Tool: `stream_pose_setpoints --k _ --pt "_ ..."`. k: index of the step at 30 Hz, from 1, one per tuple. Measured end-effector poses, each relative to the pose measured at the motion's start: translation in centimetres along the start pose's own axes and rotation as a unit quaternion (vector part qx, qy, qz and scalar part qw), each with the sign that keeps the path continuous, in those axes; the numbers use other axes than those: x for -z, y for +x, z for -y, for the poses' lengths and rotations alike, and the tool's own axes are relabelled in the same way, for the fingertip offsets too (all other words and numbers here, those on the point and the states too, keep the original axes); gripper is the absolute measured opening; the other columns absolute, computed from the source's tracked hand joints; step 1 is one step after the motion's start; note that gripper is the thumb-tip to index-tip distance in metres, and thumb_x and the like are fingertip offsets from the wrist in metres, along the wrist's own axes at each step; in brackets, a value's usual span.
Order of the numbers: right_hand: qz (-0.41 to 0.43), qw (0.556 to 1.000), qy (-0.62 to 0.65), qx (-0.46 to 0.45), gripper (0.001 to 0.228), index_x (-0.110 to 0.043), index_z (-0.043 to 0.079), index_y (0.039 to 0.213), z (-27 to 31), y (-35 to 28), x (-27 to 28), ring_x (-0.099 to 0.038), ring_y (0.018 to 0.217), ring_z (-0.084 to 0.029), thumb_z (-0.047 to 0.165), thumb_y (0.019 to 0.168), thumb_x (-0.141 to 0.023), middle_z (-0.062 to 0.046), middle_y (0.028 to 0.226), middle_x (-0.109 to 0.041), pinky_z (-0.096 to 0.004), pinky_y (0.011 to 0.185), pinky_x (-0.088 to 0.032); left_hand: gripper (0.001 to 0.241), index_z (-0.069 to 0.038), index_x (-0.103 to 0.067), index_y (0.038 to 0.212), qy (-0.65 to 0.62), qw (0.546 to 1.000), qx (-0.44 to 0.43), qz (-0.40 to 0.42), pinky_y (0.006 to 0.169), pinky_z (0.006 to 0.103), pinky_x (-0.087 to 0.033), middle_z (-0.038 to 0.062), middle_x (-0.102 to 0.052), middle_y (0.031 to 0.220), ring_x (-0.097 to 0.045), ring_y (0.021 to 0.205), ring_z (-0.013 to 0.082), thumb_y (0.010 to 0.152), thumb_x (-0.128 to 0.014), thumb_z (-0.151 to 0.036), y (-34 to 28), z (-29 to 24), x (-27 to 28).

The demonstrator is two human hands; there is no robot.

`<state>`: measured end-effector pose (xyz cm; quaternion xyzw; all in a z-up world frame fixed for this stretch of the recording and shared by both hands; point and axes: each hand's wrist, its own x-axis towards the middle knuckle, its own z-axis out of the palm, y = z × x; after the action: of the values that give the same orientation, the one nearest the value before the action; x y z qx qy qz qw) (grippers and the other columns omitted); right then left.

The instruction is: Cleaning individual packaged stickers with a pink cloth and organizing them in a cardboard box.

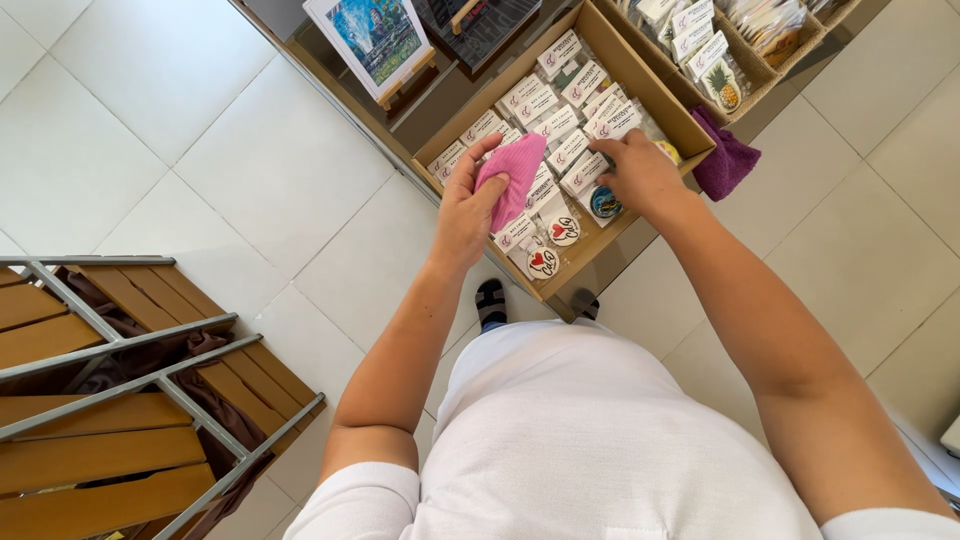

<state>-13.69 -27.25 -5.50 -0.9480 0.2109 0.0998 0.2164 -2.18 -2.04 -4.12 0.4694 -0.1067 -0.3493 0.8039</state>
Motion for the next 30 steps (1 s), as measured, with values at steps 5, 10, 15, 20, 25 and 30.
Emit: stream_pose_setpoints --k 5,10,15,20,25,30 --pt "0.023 0.998 -0.056 0.006 0.041 -0.068 0.018 0.123 -0.9 1.1 -0.7 -0.061 0.117 -0.034 0.021 0.084 -0.082 -0.013 0.123 -0.059 -0.045 0.094 -0.053 0.048 -0.004 -0.05 0.148 0.017 0.999 0.03 -0.004 0.092 0.0247 -0.053 0.009 -0.063 0.119 -0.061 0.103 0.0115 0.101 -0.058 0.001 -0.4 0.8 -1.8" --pt "0.045 0.992 -0.102 0.062 0.035 -0.073 0.02 0.115 -2.6 1.7 -0.5 -0.06 0.117 -0.033 0.018 0.081 -0.081 -0.011 0.12 -0.06 -0.045 0.095 -0.052 0.047 -0.004 -0.051 0.147 0.01 1.0 0.024 0.003 0.094 0.024 -0.054 0.008 -0.064 0.122 -0.062 0.105 0.0106 0.1 -0.058 0.0 -0.4 1.0 -3.5" --pt "0.046 0.991 -0.025 0.12 0.021 -0.074 0.01 0.105 -5.0 2.3 -0.6 -0.062 0.109 -0.036 0.02 0.087 -0.078 -0.015 0.11 -0.065 -0.045 0.094 -0.052 0.045 -0.004 -0.053 0.144 -0.001 1.0 0.017 0.001 0.091 0.0251 -0.054 0.008 -0.064 0.121 -0.062 0.103 0.0109 0.1 -0.058 -0.001 -0.3 1.6 -4.7" --pt "0.065 0.986 0.097 0.118 0.023 -0.065 0.003 0.11 -7.5 2.0 -0.1 -0.068 0.097 -0.033 0.02 0.096 -0.073 -0.015 0.102 -0.071 -0.043 0.086 -0.053 0.044 -0.005 -0.053 0.144 0.004 1.0 0.025 -0.009 0.09 0.0251 -0.054 0.008 -0.064 0.12 -0.062 0.102 0.0112 0.1 -0.059 -0.002 0.6 3.9 -5.0" --pt "0.104 0.908 0.394 0.099 0.025 -0.059 0.005 0.118 -9.3 1.2 -0.3 -0.068 0.104 -0.014 0.019 0.098 -0.066 -0.005 0.109 -0.073 -0.029 0.086 -0.053 0.047 -0.005 -0.054 0.144 0.074 0.996 0.013 -0.04 0.088 0.0266 -0.054 0.008 -0.065 0.118 -0.062 0.1 0.0129 0.098 -0.059 -0.002 1.2 6.1 -5.1" --pt "0.107 0.74 0.664 -0.016 0.02 -0.058 0.009 0.121 -8.2 -1.1 2.3 -0.067 0.1 -0.014 0.023 0.107 -0.06 0.0 0.11 -0.069 -0.042 0.088 -0.06 0.053 -0.01 -0.052 0.143 0.23 0.972 0.006 -0.039 0.085 0.0259 -0.055 0.008 -0.064 0.122 -0.064 0.1 0.0128 0.091 -0.055 -0.001 -0.3 4.9 -8.5"
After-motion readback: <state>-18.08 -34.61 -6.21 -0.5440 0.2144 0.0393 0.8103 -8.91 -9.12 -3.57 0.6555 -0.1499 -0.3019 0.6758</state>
